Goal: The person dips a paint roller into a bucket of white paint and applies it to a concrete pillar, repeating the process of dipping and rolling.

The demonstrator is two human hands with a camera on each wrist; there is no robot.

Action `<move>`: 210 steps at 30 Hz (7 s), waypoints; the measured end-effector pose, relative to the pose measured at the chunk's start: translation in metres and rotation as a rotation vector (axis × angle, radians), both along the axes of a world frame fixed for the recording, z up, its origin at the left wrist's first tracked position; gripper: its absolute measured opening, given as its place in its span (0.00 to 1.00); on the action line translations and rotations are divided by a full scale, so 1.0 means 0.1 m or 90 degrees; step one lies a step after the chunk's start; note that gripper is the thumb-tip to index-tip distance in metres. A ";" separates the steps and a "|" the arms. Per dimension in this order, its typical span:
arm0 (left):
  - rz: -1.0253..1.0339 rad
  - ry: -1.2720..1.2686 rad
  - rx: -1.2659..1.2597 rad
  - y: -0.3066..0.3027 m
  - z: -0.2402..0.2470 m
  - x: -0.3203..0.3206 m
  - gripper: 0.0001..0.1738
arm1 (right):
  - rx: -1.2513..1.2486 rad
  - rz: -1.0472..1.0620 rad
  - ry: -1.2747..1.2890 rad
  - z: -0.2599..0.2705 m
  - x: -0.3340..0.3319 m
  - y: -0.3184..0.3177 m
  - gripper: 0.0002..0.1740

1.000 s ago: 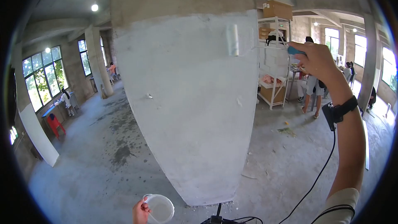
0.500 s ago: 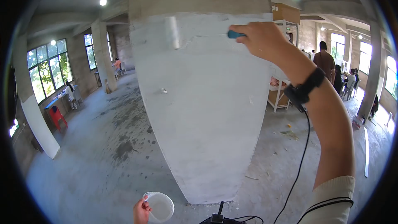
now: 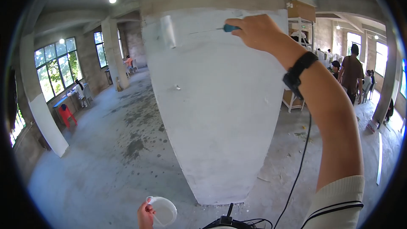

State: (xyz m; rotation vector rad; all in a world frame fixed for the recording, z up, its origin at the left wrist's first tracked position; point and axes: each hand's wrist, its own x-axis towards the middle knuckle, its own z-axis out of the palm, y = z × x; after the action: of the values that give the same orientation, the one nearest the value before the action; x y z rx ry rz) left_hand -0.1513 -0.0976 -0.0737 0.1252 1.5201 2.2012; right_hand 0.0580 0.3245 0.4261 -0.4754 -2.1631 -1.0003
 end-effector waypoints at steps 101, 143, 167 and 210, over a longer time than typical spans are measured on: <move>-0.014 0.237 -0.172 0.00 -0.35 -0.09 0.21 | -0.116 -0.044 -0.009 -0.05 0.06 -0.43 0.18; 0.020 0.231 -0.208 -0.01 0.04 0.17 0.11 | -0.099 -0.082 0.078 -0.05 0.66 0.02 0.20; 0.038 0.163 -0.132 -0.17 -0.33 0.04 0.13 | -0.261 -0.210 0.192 -0.17 1.72 0.17 0.23; 0.003 0.107 -0.100 0.02 0.03 0.21 0.08 | -0.253 -0.178 0.224 -0.57 1.51 0.39 0.20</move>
State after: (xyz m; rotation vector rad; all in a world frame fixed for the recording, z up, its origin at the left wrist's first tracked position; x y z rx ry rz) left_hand -0.1303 -0.0956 -0.0706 0.2620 1.7785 2.1104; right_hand 0.2092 0.3630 0.3688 -1.0818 -2.0014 -0.5644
